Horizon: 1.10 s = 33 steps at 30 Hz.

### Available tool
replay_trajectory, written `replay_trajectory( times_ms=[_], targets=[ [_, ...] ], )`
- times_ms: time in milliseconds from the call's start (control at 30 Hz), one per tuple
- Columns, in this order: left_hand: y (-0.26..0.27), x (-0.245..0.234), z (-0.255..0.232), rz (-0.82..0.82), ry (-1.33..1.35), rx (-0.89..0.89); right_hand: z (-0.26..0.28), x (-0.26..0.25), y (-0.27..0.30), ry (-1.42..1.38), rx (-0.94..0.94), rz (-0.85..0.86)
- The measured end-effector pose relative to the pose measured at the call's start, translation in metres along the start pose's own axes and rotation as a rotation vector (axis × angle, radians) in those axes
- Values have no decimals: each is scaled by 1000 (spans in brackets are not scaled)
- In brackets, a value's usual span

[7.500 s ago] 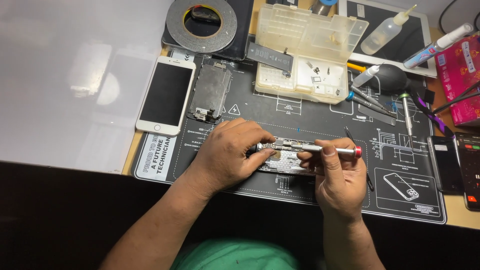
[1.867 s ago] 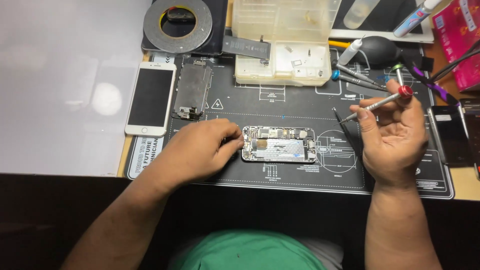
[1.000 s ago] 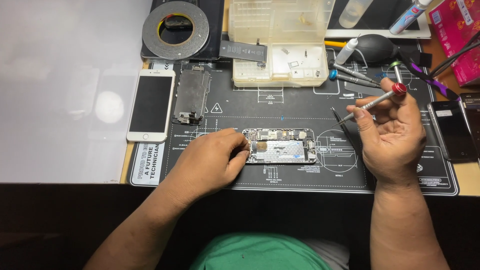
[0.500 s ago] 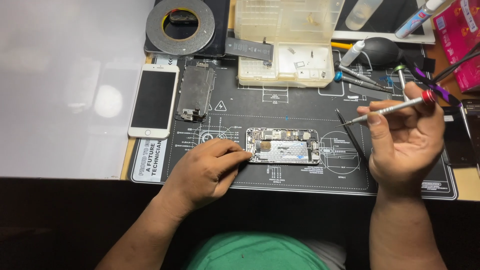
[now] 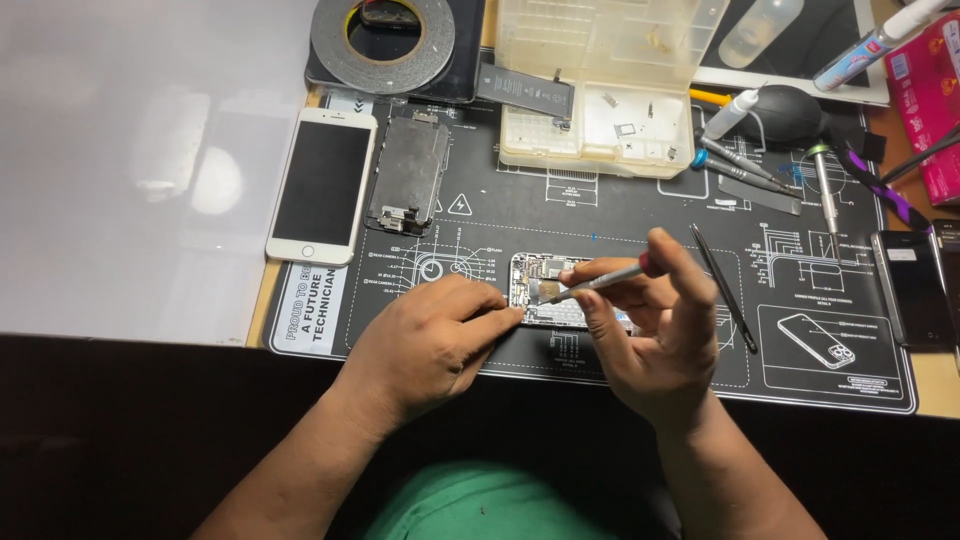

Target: The person uses a screwdriver to remove screws from a disassembled smartphone motherboard placed on a work mat. They then use tweezers to handle small components and connectors on the board, occasionally picking up screws from a nearby parts tray.

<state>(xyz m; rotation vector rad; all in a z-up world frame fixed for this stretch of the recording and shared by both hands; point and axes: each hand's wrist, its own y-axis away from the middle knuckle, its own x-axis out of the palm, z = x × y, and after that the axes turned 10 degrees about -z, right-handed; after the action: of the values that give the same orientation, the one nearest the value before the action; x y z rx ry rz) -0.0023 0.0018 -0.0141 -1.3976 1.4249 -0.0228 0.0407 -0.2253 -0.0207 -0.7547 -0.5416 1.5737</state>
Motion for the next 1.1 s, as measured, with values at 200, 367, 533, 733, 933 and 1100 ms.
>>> replay_trajectory(
  times_ms=[200,367,533,733,933,1100],
  targets=[
    [0,-2,-1,36,-9,-32,-3,4,-1,-34,17,70],
    [1,-1,1,23,-2,-28,-2,6,-4,-4,4,95],
    [1,-2,0,11,-3,-22,-3,8,-3,-12,15,98],
    [2,-1,0,28,-4,-32,-3,8,-3,-18,5,104],
    [2,-1,1,20,-3,-22,-2,8,-5,15,-2,113],
    [3,0,1,25,-9,-31,-3,8,-2,49,-32,105]
  ],
)
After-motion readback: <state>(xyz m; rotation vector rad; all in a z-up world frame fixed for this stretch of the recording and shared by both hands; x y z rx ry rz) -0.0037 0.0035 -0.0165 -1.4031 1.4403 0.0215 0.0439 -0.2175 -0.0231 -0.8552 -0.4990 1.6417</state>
